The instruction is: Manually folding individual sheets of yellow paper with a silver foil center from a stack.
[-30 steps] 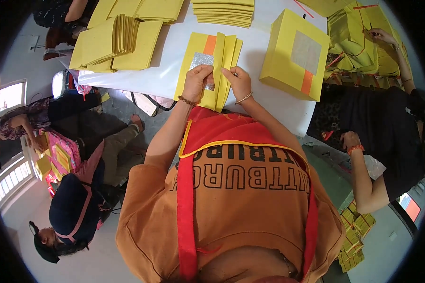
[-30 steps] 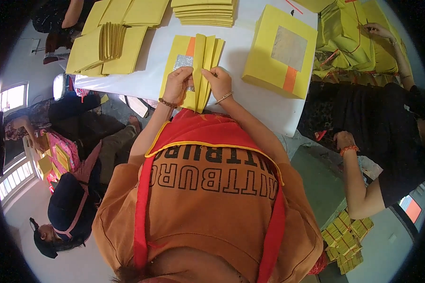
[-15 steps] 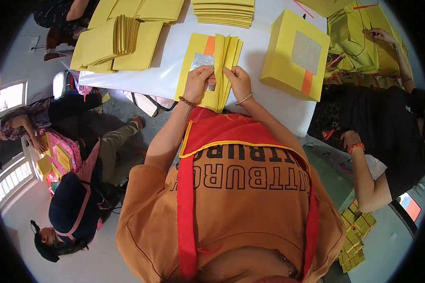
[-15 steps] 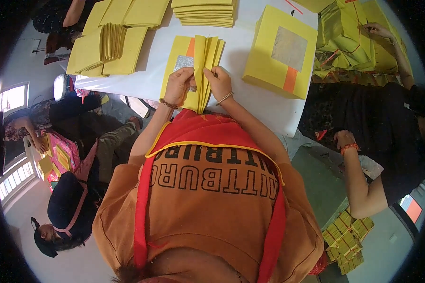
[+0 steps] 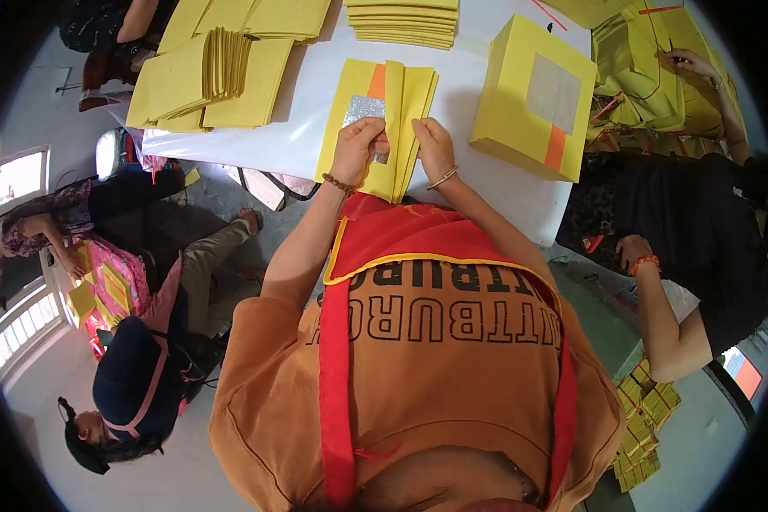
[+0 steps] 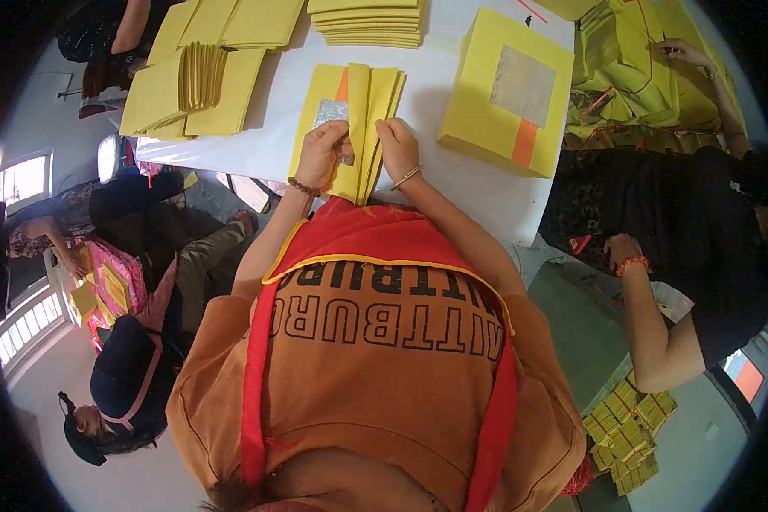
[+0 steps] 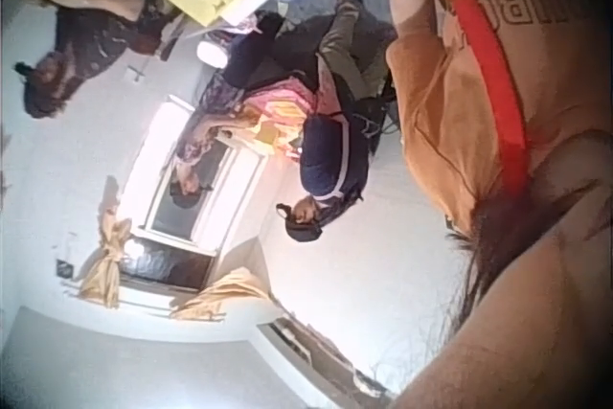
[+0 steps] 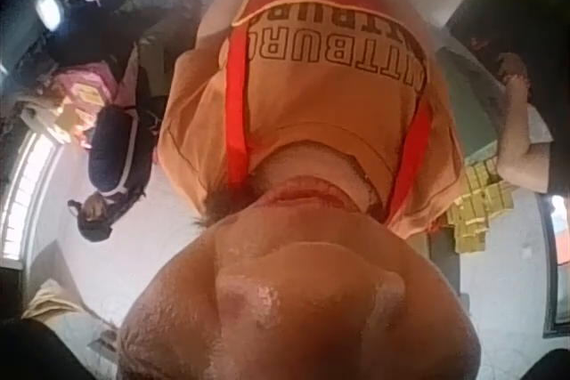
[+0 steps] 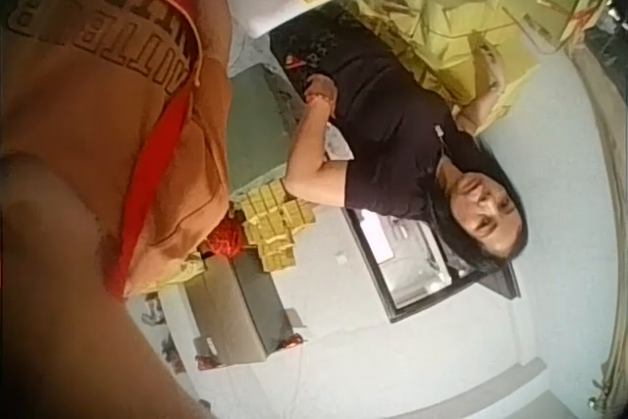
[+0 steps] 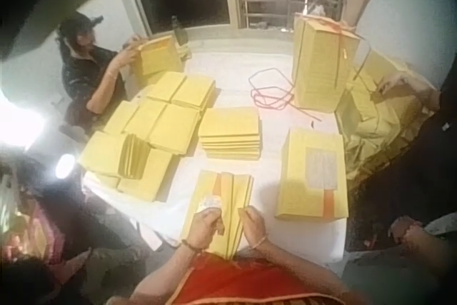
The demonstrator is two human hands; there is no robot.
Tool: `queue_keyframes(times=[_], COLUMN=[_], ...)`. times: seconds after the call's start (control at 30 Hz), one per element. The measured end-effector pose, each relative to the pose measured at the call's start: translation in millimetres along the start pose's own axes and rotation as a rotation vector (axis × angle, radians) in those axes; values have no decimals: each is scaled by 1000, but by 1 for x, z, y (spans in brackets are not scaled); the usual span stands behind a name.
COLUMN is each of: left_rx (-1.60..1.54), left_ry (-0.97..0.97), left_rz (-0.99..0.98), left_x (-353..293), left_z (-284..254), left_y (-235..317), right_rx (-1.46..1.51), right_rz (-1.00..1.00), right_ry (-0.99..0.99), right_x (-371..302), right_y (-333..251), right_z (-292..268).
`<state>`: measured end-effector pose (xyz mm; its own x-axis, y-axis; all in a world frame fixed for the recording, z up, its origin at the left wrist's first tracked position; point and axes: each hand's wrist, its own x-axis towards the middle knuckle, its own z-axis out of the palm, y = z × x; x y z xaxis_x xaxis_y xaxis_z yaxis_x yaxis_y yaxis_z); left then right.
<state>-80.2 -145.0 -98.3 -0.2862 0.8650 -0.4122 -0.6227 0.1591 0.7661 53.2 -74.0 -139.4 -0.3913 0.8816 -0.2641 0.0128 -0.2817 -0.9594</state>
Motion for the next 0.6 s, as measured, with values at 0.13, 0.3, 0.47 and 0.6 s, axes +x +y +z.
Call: queue_keyframes(times=[0.13, 0.3, 0.47, 0.6], left_rx=[21, 51, 109, 148], left_ry=[1, -14, 4, 26], left_rz=[-13, -26, -14, -16], left_x=[-2, -3, -3, -2], left_z=[1, 3, 6, 7], left_y=[2, 4, 6, 3], right_rx=[48, 42, 160, 51], right_rz=[54, 13, 15, 3], right_ry=[3, 13, 92, -29], right_x=[1, 3, -3, -6], right_y=[4, 8, -10, -13], right_z=[-1, -1, 5, 3])
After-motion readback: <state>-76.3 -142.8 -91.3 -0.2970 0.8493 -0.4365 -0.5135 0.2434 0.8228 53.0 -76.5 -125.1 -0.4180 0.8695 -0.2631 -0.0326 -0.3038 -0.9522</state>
